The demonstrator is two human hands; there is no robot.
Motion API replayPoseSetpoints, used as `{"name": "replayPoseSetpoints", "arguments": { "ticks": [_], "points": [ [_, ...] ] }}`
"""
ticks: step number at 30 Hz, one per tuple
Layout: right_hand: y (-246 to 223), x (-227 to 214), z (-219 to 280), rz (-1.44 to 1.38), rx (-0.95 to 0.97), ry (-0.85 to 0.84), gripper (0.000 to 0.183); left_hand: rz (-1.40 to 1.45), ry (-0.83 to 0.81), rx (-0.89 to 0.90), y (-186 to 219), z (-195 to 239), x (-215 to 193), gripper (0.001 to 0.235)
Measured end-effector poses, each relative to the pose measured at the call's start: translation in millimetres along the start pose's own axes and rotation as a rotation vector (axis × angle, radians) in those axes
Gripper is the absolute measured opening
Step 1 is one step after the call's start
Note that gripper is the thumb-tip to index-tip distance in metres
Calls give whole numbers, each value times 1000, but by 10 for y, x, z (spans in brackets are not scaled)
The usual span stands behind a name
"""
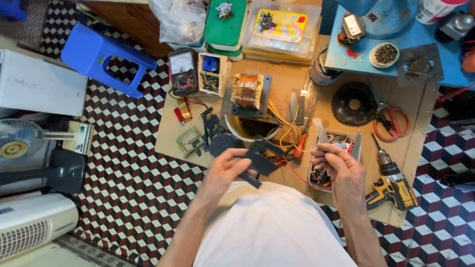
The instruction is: The person retrieves dark laminated sheets from a bucket and repeatedly places them against a copper-wound transformer core, testing fit and alignment. They handle multiple sheets and the transformer core, moving them between the bucket and the workbench.
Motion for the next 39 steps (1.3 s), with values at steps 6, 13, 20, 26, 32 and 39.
{"name": "replayPoseSetpoints", "arguments": {
  "ticks": [6, 13, 20, 26, 32, 39],
  "points": [
    [4, 274, 213, 247, 36, -50, 32, -96, -248, 175, -75, -339, 362, 31],
    [72, 230, 262, 362, 68, 73, 22, -102, -215, 264, -92, -415, 122, 34],
    [120, 68, 399, 275, 6, 226, 18, -38, 319, 387, 15, -1070, -397, 63],
    [198, 98, 427, 270, -12, 227, 18, 151, 125, 166, 34, -1366, -351, 56],
    [262, 190, 457, 232, 17, 253, 17, 258, 73, 116, 3, -1457, -390, 43],
    [194, 324, 393, 143, 57, 251, 17, 276, 33, 127, -31, -1435, -444, 42]
  ]
}}
Point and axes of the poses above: each hand's wrist, its own z-axis away from the middle knuckle, its own x-axis out of the palm, y = z × x, the point moved 2 cm from there along -z, towards the middle knuckle, and after that the axes turned 2 degrees about y, right-handed, at the moved point
